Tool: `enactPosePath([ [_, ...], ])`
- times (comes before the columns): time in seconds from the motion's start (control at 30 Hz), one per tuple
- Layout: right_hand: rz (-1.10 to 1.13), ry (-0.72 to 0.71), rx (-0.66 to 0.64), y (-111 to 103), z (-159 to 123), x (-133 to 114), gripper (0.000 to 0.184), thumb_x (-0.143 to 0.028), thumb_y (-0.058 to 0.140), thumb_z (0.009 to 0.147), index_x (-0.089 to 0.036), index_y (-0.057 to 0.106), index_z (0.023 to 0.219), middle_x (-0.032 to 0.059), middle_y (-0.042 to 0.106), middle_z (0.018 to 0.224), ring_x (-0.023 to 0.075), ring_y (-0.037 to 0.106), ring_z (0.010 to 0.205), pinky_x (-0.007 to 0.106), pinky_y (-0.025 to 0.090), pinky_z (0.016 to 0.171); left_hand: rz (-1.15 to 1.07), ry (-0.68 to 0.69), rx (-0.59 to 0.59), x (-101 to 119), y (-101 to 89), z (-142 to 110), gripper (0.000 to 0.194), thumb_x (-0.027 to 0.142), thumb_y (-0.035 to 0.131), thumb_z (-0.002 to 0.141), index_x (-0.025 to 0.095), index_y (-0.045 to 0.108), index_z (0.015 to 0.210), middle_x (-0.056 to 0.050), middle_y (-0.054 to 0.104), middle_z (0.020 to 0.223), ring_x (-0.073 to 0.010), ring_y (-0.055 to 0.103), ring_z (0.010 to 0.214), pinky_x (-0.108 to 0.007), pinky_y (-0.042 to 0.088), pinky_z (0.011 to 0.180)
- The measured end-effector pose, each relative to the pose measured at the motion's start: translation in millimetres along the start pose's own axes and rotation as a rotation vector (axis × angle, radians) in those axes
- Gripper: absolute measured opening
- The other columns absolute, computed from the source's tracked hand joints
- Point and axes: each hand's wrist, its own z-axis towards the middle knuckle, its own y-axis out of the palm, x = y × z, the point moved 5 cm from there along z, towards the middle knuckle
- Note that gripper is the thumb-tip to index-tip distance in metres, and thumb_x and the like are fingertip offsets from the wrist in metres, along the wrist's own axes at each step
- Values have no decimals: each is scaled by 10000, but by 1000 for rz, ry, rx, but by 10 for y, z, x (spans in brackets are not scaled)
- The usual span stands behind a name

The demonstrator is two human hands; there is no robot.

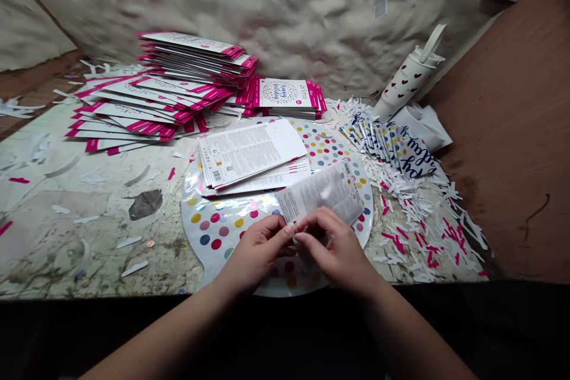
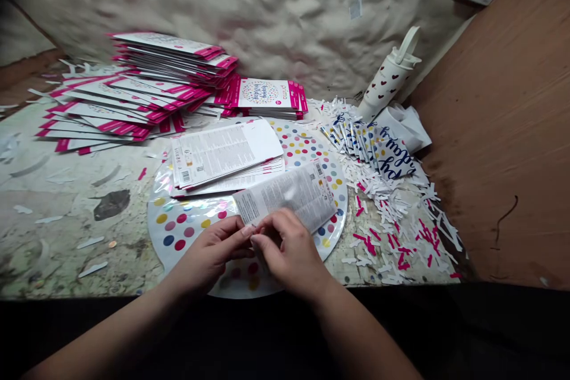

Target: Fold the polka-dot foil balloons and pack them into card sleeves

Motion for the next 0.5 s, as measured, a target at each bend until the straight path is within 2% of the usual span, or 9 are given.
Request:
enactPosePath([
  [0.07,150,56,-38,-48,49,81,133,-284,552,816,-177,560,738,8,575,722,130,564,676,253,491,628,31,73,12,79,-11,8,242,406,548,822,168,509,801,19,573,737,-116,582,672,-257,496,654],
  [0.13,200,139,-39,-204,38,200,179,-328,570,806,-173,558,719,3,575,684,128,557,632,247,483,581,95,162,37,186,-45,15,211,377,540,831,184,493,902,10,580,800,-134,590,725,-274,495,680],
  [0.23,-16,188,38,-519,-34,286,164,-341,620,768,-178,599,774,14,590,707,139,559,642,253,479,579,269,240,37,326,-68,25,244,301,571,813,204,454,1004,-10,586,889,-160,592,830,-279,481,719],
  [0.3,-109,152,79,-621,-58,216,258,-330,667,726,-194,591,932,16,592,764,137,561,654,251,488,583,382,230,5,365,-35,40,221,295,551,821,212,445,996,-8,584,862,-159,594,790,-268,471,677],
  [0.37,-66,88,4,-558,-21,84,384,-333,685,711,-208,541,1045,11,589,792,127,563,640,240,499,565,486,239,-24,391,33,52,170,302,532,826,215,441,941,6,568,804,-144,578,706,-244,445,611],
  [0.4,-52,42,-10,-520,20,10,391,-336,674,722,-210,530,1062,14,594,809,129,570,654,244,506,576,527,256,-40,406,75,53,156,295,528,824,216,435,923,12,559,785,-138,565,681,-233,430,590],
  [0.43,-73,-12,29,-511,72,-61,387,-341,663,732,-208,530,1070,30,605,851,144,584,702,263,515,613,562,272,-58,424,117,49,146,281,526,820,217,430,909,16,553,772,-134,554,664,-226,415,574],
  [0.5,-193,-123,221,-587,182,-171,451,-364,675,712,-199,534,1108,84,608,1016,208,584,896,347,508,754,641,292,-88,468,175,27,147,243,525,805,218,432,916,21,547,743,-132,535,641,-220,392,553],
])
